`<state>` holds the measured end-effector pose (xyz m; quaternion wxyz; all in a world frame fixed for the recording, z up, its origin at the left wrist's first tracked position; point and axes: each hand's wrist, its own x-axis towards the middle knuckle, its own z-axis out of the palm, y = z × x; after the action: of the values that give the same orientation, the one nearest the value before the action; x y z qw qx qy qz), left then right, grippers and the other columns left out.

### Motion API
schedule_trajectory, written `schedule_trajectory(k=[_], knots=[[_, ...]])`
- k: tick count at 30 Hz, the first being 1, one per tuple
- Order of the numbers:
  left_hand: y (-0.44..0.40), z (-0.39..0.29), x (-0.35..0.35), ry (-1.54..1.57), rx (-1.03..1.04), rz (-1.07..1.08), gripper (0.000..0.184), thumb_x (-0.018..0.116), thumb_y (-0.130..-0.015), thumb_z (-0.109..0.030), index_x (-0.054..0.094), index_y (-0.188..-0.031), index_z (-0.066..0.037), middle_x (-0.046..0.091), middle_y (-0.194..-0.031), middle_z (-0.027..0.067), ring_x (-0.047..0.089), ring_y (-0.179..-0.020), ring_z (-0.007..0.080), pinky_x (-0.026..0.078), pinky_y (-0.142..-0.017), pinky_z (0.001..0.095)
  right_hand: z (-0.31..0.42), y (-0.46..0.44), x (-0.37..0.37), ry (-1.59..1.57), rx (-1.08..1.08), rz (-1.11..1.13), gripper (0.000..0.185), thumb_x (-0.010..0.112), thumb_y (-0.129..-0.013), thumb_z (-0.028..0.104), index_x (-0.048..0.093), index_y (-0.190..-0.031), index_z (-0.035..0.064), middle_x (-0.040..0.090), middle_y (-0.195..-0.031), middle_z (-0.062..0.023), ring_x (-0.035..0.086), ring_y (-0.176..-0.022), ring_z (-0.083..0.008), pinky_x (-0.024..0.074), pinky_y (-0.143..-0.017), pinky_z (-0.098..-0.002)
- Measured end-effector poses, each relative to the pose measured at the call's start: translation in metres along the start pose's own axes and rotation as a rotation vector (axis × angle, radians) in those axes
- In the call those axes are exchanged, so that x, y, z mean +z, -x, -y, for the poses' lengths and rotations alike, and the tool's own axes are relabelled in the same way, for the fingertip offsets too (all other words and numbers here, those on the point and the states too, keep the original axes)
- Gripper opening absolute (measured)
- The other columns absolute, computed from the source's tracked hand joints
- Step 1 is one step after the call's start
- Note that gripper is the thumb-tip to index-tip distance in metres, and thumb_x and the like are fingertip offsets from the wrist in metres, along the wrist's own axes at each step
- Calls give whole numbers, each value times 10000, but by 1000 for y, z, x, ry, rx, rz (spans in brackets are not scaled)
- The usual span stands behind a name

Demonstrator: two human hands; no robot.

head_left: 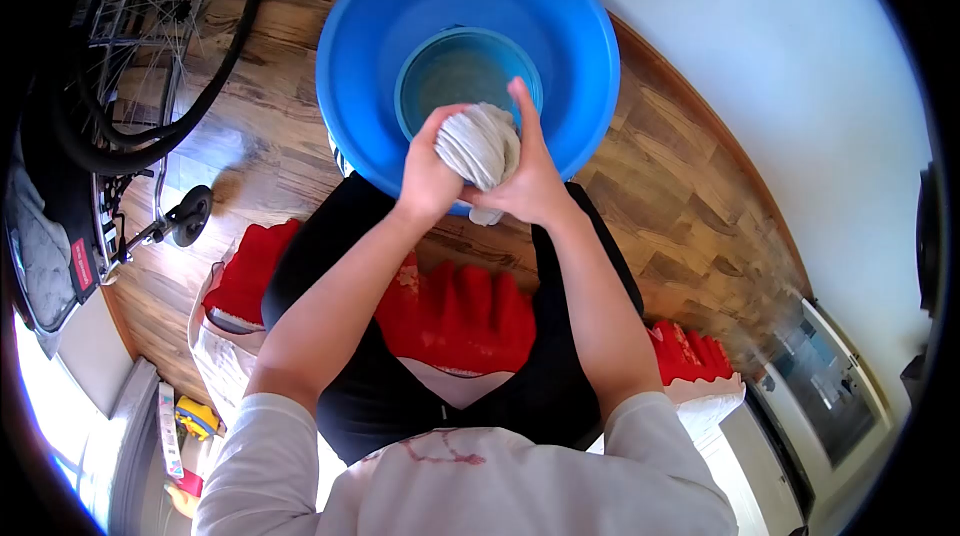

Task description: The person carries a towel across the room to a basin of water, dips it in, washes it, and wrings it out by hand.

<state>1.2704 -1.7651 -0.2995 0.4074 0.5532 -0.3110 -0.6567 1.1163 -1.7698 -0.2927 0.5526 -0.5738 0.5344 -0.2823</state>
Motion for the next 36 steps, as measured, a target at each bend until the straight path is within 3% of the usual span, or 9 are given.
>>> schedule_trajectory(k=[4, 9, 13, 16, 20, 21, 25, 31, 36], knots=[[-11, -30, -20, 125, -450, 174, 370, 439, -976, -258, 528, -1254, -31, 647, -1112, 163, 676, -955, 271, 599, -750, 375, -1, -8, -21, -431, 257, 362, 1002, 861, -647, 232, 299, -1442, -6, 515, -1322, -203, 521, -1215, -258, 406, -1045, -370], [-25, -59, -45, -183, -500, 426, 625, 570, -858, -68, 322, -1431, -48, 478, -1364, 196, 589, -1147, 299, 556, -878, 440, -28, 0, -27, -972, 692, 628, 555, 720, -760, 198, 528, -1224, -41, 650, -1034, -169, 658, -936, -267, 543, -850, -413], [-14, -74, -55, -449, -22, 522, 1072, 633, -618, 51, 128, -1533, -187, 146, -1573, 117, 227, -1435, 333, 258, -1149, 480, -33, 10, -17, -1358, 750, 624, 505, 711, -794, 178, 509, -1209, -27, 638, -968, -158, 668, -837, -305, 576, -741, -458], [-16, -35, -40, -965, 748, 541, 1001, 757, -613, 8, 286, -1474, -190, 193, -1557, 161, 227, -1421, 419, 342, -1094, 538, -34, 14, -7, -1639, 705, 785, 489, 704, -825, 207, 503, -1204, -28, 620, -933, -145, 654, -749, -267, 569, -669, -409], [-42, -32, -23, -837, 1357, 463, 741, 754, -682, -21, 445, -1350, -109, 418, -1423, 190, 405, -1290, 488, 471, -995, 501, -8, 29, 7, -1789, 723, 973, 503, 701, -823, 272, 514, -1174, -35, 575, -842, -104, 584, -620, -183, 469, -498, -293], [-44, -33, -14, -780, 1399, 438, 614, 717, -708, -14, 518, -1283, -87, 576, -1250, 170, 603, -1065, 401, 559, -849, 419, -7, 30, 11, -1858, 679, 1022, 483, 693, -828, 274, 521, -1159, -33, 566, -831, -98, 574, -610, -174, 451, -484, -282], [-51, -47, -3, -1005, 1110, 704, 456, 676, -740, -122, 594, -1187, -83, 664, -819, 46, 628, -591, 240, 538, -548, 359, -16, 25, 7, -2000, 723, 1152, 445, 684, -835, 264, 528, -1130, -30, 542, -803, -79, 548, -593, -153, 420, -459, -261], [-65, -46, 20, -1796, 484, 966, 253, 675, -750, -112, 681, -1001, -81, 695, -887, 93, 694, -767, 288, 564, -628, 367, -32, -14, -14, -67, 555, 538, 260, 721, -720, 196, 690, -908, 19, 699, -850, -143, 680, -775, -244, 541, -709, -370], [-88, -26, 43, -1901, 15, 847, 240, 647, -737, -47, 686, -974, -33, 698, -931, 161, 693, -901, 317, 574, -723, 404, -36, -46, -15, 603, 488, 404, 276, 659, -748, 164, 660, -1001, 53, 703, -941, -177, 683, -901, -319, 546, -751, -411]])
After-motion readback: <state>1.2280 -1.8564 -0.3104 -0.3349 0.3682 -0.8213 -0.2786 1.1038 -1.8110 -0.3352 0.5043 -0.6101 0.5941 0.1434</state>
